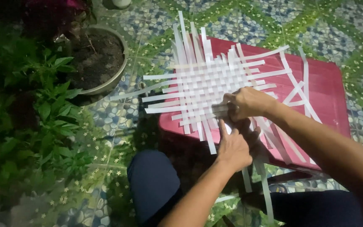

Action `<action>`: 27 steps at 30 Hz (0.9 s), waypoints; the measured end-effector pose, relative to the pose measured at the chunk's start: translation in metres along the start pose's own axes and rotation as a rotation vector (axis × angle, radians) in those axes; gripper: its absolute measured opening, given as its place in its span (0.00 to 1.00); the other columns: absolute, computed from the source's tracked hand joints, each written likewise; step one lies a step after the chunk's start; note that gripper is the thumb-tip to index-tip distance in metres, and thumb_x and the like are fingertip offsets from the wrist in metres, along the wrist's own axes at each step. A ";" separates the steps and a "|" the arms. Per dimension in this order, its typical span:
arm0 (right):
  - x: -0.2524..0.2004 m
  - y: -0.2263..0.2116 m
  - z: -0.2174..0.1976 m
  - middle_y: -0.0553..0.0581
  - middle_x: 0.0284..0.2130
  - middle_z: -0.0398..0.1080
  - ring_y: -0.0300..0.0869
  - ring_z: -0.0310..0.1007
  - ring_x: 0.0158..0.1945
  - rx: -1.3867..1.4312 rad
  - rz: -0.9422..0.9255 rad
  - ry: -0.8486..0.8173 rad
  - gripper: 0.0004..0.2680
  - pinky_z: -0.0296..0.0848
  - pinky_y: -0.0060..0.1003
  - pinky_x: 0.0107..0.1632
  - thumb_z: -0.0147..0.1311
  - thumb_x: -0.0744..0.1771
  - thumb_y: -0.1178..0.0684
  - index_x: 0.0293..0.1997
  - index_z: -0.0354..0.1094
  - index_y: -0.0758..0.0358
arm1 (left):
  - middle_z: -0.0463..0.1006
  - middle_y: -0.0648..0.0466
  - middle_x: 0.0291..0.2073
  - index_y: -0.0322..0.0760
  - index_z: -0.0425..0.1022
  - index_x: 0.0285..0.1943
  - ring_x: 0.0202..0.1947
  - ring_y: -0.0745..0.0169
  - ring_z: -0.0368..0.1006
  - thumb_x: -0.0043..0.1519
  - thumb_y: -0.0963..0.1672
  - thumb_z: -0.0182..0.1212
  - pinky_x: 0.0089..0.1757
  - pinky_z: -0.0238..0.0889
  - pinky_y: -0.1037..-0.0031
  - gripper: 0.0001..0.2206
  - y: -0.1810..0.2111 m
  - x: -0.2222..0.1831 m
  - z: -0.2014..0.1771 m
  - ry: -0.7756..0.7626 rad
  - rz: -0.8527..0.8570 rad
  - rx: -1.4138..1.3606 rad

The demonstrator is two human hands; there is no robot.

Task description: Weaving white plastic strips into a grid pattern on a red surface to create a mat.

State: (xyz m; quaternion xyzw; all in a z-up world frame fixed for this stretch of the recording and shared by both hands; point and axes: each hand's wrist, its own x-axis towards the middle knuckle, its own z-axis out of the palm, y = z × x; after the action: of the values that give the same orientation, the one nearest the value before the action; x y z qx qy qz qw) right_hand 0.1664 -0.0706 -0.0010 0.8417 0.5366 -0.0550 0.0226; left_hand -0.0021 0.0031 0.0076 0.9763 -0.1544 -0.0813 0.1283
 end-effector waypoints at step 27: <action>-0.047 0.005 -0.021 0.57 0.34 0.72 0.51 0.73 0.38 0.139 0.002 0.112 0.06 0.72 0.43 0.40 0.53 0.58 0.53 0.34 0.68 0.59 | 0.65 0.48 0.50 0.48 0.69 0.48 0.62 0.49 0.47 0.58 0.51 0.36 0.48 0.24 0.26 0.18 0.000 0.005 0.018 0.228 0.013 -0.033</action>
State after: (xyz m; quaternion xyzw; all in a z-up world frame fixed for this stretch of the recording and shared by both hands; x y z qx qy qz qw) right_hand 0.1522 -0.1128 0.0248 0.8436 0.5310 -0.0448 -0.0658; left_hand -0.0013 -0.0027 -0.0098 0.9759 -0.1439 0.0286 0.1614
